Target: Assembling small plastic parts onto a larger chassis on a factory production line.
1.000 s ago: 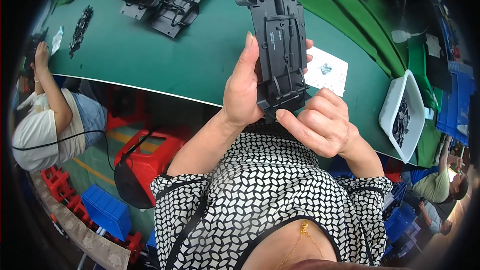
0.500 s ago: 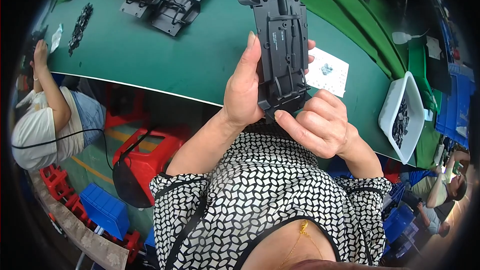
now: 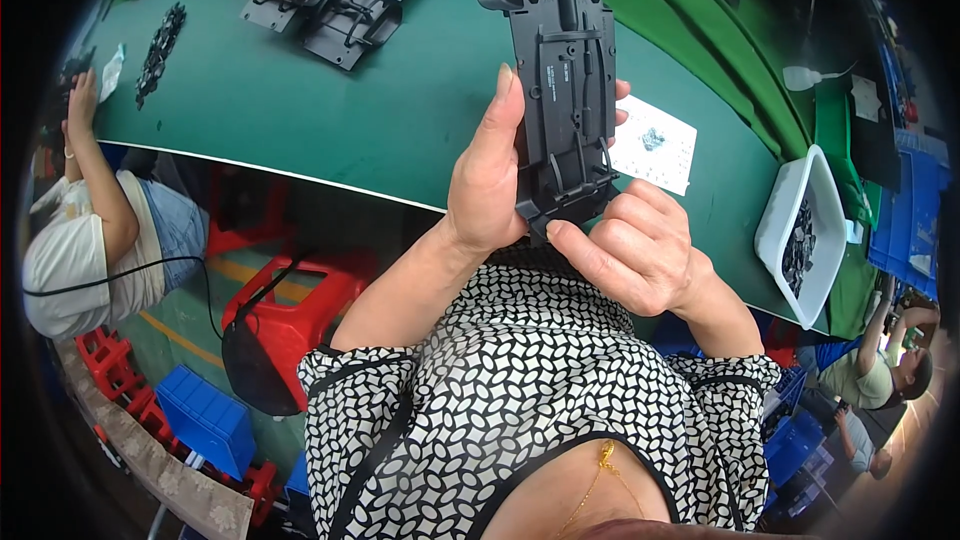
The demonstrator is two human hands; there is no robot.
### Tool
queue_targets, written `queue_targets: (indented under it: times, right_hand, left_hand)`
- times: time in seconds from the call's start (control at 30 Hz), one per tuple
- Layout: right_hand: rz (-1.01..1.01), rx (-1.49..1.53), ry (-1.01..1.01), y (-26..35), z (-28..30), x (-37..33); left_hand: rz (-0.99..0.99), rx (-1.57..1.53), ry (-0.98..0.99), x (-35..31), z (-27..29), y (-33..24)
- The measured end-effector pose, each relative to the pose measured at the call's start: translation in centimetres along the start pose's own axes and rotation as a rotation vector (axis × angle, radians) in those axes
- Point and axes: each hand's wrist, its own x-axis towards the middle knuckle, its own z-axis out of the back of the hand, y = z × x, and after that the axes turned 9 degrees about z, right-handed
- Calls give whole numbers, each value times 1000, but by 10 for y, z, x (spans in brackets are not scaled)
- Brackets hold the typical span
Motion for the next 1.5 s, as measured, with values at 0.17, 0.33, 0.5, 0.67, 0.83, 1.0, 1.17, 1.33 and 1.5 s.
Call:
queue_targets:
  times: [0.17, 0.33, 0.5, 0.67, 0.83, 1.0, 1.17, 1.33, 1.5]
  right_hand:
    - [-4, -3, -8, 0, -1, 1]
    - [-4, 1, -11, -1, -1, 2]
    - [-9, -15, -13, 0, -2, 2]
    - [-1, -6, 5, 1, -1, 5]
    - [-31, 16, 6, 4, -3, 2]
    - [-39, 36, 11, 4, -12, 5]
    - [-20, -5, 36, 1, -3, 9]
    - [-2, -25, 51, -4, -7, 12]
    - [13, -3, -59, -2, -5, 10]
  left_hand:
    - [-7, 15, 19, 0, 2, -1]
    - [-11, 19, 18, 0, 3, -1]
    - [-16, 20, 14, 0, 4, -1]
    - [-18, 10, 16, -1, 4, -1]
    - [-17, 11, 12, -3, 2, 2]
    - [-35, 63, -89, -6, 8, 3]
    - [-44, 53, -27, -1, 5, -1]
    - [-66, 74, -72, 1, 7, -2]
    - [9, -16, -39, -4, 2, -4]
